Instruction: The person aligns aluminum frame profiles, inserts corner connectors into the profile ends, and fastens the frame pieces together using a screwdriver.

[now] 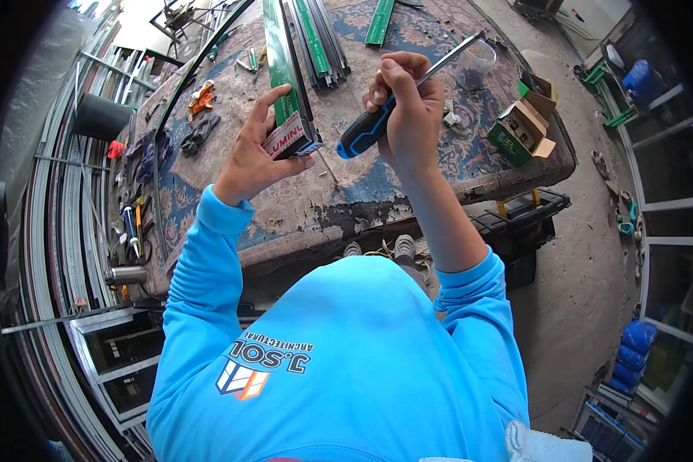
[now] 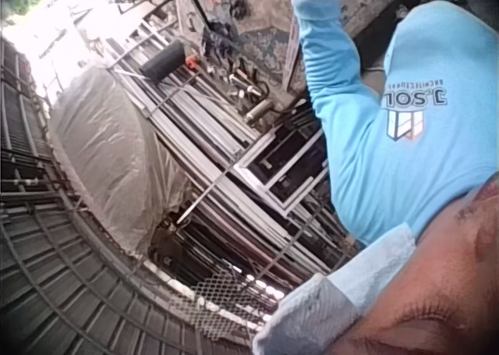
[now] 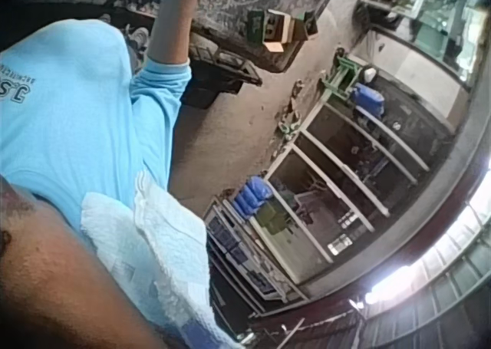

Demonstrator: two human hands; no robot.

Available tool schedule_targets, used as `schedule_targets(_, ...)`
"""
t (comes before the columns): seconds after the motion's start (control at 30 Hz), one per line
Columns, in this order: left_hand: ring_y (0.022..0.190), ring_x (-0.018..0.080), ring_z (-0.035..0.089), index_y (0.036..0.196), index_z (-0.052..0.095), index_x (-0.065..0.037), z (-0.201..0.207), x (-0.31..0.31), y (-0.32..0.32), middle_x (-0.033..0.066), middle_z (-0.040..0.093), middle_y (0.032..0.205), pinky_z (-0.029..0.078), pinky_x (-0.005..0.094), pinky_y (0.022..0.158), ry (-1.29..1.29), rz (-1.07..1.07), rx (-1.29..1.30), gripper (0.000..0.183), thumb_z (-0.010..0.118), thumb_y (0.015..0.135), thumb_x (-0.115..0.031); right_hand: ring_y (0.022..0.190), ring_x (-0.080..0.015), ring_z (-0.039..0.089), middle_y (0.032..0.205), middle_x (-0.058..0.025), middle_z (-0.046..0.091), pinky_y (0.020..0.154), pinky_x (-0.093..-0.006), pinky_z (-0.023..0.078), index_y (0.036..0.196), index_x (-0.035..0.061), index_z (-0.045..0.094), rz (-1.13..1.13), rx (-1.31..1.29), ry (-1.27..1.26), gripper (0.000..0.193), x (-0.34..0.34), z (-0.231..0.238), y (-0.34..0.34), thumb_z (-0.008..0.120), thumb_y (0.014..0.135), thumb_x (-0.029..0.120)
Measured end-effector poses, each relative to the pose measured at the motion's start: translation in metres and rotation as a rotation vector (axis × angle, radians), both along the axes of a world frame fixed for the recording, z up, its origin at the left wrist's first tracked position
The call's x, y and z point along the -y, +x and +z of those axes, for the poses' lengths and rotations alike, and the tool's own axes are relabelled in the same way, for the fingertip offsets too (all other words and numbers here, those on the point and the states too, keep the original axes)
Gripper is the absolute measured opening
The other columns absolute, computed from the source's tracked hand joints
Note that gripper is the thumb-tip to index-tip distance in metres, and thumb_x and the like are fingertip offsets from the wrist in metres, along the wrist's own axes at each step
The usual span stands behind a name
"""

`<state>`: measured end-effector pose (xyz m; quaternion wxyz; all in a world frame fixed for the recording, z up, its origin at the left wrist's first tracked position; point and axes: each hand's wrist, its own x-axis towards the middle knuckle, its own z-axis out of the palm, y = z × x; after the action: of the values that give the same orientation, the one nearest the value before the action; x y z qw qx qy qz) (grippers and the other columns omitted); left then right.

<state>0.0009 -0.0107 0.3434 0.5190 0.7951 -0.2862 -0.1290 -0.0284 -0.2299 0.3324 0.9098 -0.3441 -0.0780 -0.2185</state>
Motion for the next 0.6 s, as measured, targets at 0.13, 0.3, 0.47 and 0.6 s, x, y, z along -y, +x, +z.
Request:
schedule_targets(0.13, 0.096, 0.0149, 0.063, 0.148, 0.02, -0.012, -0.003, -0.008, 0.004, 0.0094, 0.063, 0.106, 0.053, 0.0298, 0.087, -0.067, -0.098, -0.096, 0.099, 0.077, 0.07, 0.005, 0.061, -0.0076, 0.05, 0.076, -0.002, 0.054, 0.056, -0.0236, 0.044, 0.096, 0.004, 0.057, -0.076, -0.054, -0.054, 0.007, -0.003, -0.007, -0.01, 0.06, 0.091, 0.009)
schedule_targets(0.3, 0.104, 0.0222, 0.062, 0.148, 0.019, -0.014, -0.021, -0.011, 0.015, 0.0174, 0.06, 0.116, 0.053, 0.0333, 0.09, -0.073, -0.225, -0.19, 0.098, 0.077, 0.069, 0.0, 0.058, -0.0059, 0.051, 0.079, -0.0001, 0.053, 0.051, -0.0219, 0.044, 0.107, 0.0032, 0.053, 0.178, -0.351, -0.592, 0.022, -0.016, -0.051, -0.037, 0.062, 0.089, 0.013)
schedule_targets(0.47, 0.104, 0.0228, 0.062, 0.148, 0.017, -0.014, -0.039, -0.01, 0.021, 0.0177, 0.06, 0.115, 0.053, 0.0331, 0.09, -0.082, -0.3, -0.242, 0.097, 0.073, 0.071, 0.002, 0.06, -0.0075, 0.052, 0.078, -0.0019, 0.051, 0.056, -0.0255, 0.046, 0.12, 0.0019, 0.042, 0.169, -0.566, -0.754, 0.03, -0.033, -0.079, -0.111, 0.051, 0.093, 0.009)
schedule_targets(0.6, 0.106, 0.0201, 0.062, 0.15, 0.015, -0.011, -0.045, -0.002, 0.026, 0.0142, 0.06, 0.115, 0.052, 0.0313, 0.091, -0.125, -0.324, -0.299, 0.099, 0.069, 0.071, 0.011, 0.058, -0.0069, 0.052, 0.078, -0.0009, 0.051, 0.051, -0.0233, 0.044, 0.138, 0.0051, 0.035, 0.213, -0.46, -0.965, 0.045, -0.047, -0.079, -0.14, 0.044, 0.094, 0.005)
